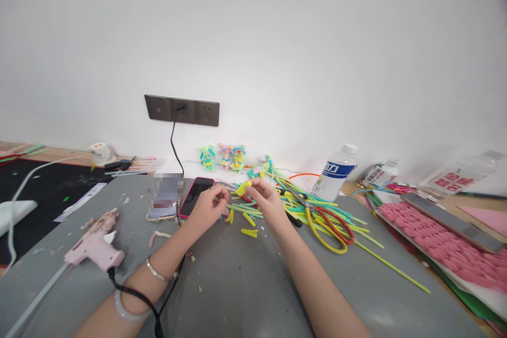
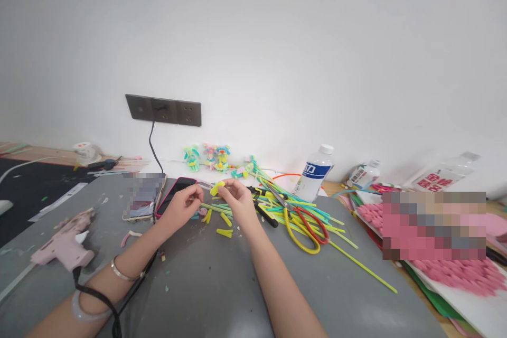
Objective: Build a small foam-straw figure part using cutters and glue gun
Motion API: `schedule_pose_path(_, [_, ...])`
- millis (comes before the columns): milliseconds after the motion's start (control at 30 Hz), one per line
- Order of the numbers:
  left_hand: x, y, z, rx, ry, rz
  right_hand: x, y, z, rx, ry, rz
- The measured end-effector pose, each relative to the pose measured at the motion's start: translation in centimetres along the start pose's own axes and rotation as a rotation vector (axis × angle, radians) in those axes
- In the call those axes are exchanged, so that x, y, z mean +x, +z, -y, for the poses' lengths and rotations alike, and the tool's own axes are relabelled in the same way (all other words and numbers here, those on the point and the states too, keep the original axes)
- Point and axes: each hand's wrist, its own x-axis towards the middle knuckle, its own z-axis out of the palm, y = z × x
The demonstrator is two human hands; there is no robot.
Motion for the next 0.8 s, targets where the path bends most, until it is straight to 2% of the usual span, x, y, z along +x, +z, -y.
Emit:
schedule_pose_path(167, [-0.05,-0.02,-0.03,0.003,-0.009,0.031,0.00,0.03,0.00,-0.022,-0.001,-0.004])
schedule_pose_path(433, [0.13,0.08,0.26,0.047,0.038,0.011,0.12,-0.08,-0.13,-0.035,-0.010,0.004])
schedule_pose_path(800, [-0.14,-0.15,0.19,-0.015,-0.018,-0.011,0.28,-0.06,-0.61,-0.027,0.009,0.027])
